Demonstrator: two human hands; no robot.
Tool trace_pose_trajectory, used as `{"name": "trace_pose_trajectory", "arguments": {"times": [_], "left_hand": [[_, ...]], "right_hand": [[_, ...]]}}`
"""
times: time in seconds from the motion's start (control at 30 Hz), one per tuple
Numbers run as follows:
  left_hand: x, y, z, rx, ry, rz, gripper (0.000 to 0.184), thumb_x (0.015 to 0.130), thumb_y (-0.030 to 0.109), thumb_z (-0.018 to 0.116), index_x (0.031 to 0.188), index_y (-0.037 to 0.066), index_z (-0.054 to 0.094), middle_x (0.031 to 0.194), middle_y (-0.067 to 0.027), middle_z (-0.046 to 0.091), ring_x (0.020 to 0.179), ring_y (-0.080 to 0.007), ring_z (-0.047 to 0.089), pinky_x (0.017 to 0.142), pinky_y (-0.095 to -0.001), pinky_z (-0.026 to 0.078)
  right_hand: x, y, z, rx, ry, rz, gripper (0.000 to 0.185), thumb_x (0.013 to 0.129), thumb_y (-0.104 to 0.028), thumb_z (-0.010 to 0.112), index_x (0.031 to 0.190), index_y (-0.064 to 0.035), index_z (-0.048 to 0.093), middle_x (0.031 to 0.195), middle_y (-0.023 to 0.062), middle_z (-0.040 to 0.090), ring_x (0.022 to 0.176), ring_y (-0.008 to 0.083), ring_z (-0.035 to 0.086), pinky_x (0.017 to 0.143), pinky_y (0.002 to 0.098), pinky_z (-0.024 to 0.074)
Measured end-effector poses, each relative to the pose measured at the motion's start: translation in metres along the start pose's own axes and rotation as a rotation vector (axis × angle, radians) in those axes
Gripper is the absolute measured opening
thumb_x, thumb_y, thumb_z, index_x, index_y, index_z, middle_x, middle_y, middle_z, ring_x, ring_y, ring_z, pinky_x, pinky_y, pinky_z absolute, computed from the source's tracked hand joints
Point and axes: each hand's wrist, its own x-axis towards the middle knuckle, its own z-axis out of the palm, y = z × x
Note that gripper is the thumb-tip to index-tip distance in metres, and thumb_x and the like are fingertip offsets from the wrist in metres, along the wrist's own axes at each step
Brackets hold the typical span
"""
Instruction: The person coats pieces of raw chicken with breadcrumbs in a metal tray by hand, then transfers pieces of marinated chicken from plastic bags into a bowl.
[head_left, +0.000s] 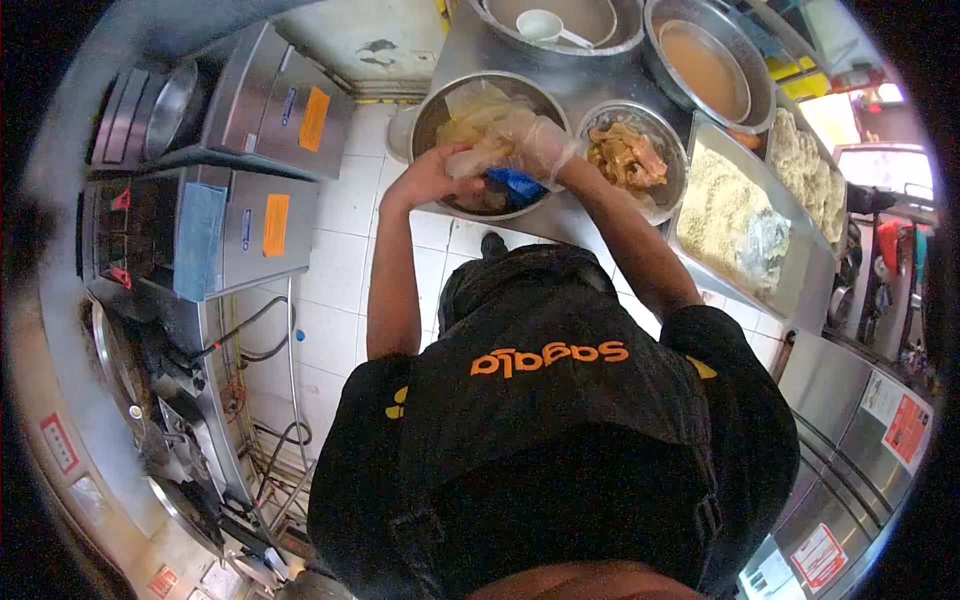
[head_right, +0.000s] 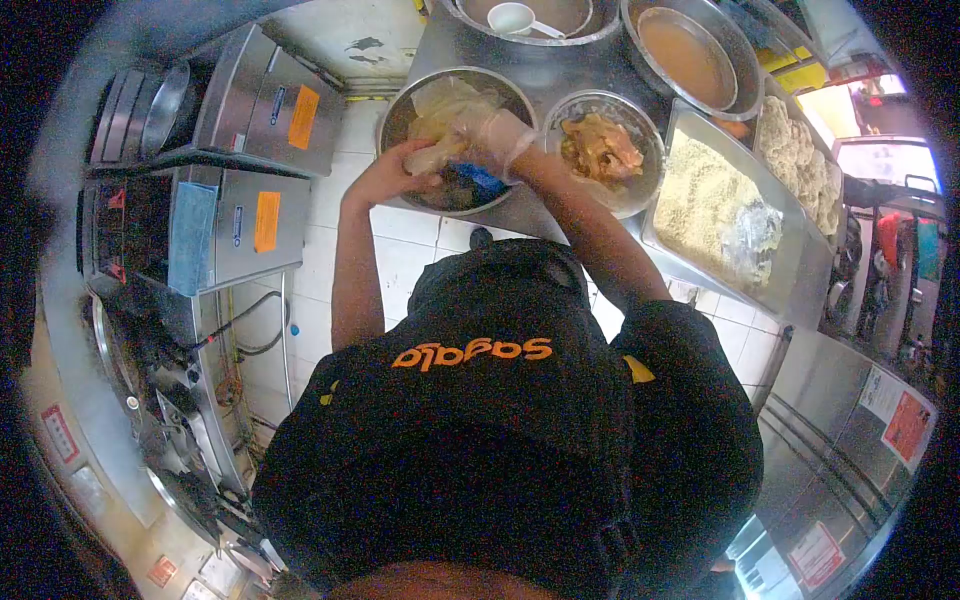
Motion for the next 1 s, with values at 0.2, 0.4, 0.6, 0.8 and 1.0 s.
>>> {"name": "trace_pose_trajectory", "arguments": {"times": [0.2, 0.4, 0.6, 0.8, 1.0], "left_hand": [[0.007, 0.004, 0.004, -0.176, 0.126, -0.050, 0.060, 0.064, 0.022, 0.077, 0.114, 0.001, 0.052, 0.097, -0.0086, 0.061, 0.087, -0.0138, 0.057, 0.075, -0.0266, 0.046], [0.008, 0.004, 0.002, -0.257, 0.304, 0.241, 0.037, 0.066, 0.002, 0.072, 0.098, 0.005, 0.054, 0.093, -0.0027, 0.058, 0.087, -0.0125, 0.055, 0.077, -0.0251, 0.045], [0.020, 0.009, 0.019, -0.558, 0.645, 0.268, 0.027, 0.072, 0.001, 0.067, 0.096, 0.004, 0.056, 0.090, -0.0027, 0.059, 0.084, -0.0130, 0.056, 0.074, -0.0259, 0.045], [0.033, 0.003, 0.018, -0.305, 0.707, 0.108, 0.025, 0.086, 0.023, 0.055, 0.090, -0.001, 0.059, 0.082, -0.0086, 0.062, 0.077, -0.0160, 0.058, 0.069, -0.0295, 0.045], [0.045, 0.057, -0.004, -0.195, 0.923, 0.322, 0.031, 0.090, 0.026, 0.048, 0.088, -0.004, 0.057, 0.083, -0.0054, 0.059, 0.078, -0.0133, 0.052, 0.069, -0.0291, 0.043]], "right_hand": [[-0.006, -0.009, -0.024, 0.264, 0.074, 0.207, 0.055, 0.064, -0.039, 0.072, 0.105, -0.0066, 0.057, 0.104, 0.0154, 0.058, 0.096, 0.0303, 0.055, 0.085, 0.0355, 0.0423], [-0.013, -0.002, -0.029, 0.633, -0.078, 0.443, 0.063, 0.060, -0.032, 0.078, 0.111, -0.0043, 0.054, 0.108, 0.0139, 0.058, 0.101, 0.0234, 0.053, 0.089, 0.0330, 0.0399], [-0.003, 0.015, 0.000, 0.667, 0.063, 0.261, 0.039, 0.071, -0.029, 0.070, 0.101, -0.0056, 0.061, 0.090, 0.0078, 0.064, 0.081, 0.0189, 0.060, 0.073, 0.0299, 0.0466], [0.029, -0.002, -0.002, 1.009, 0.187, 0.529, 0.027, 0.085, -0.024, 0.058, 0.098, -0.0004, 0.058, 0.087, 0.0067, 0.062, 0.073, 0.0134, 0.058, 0.062, 0.0277, 0.0494], [0.049, -0.012, -0.038, 1.077, 0.360, 0.365, 0.027, 0.083, -0.027, 0.059, 0.092, -0.0010, 0.060, 0.079, 0.0062, 0.061, 0.070, 0.0125, 0.056, 0.059, 0.0297, 0.0480]]}}
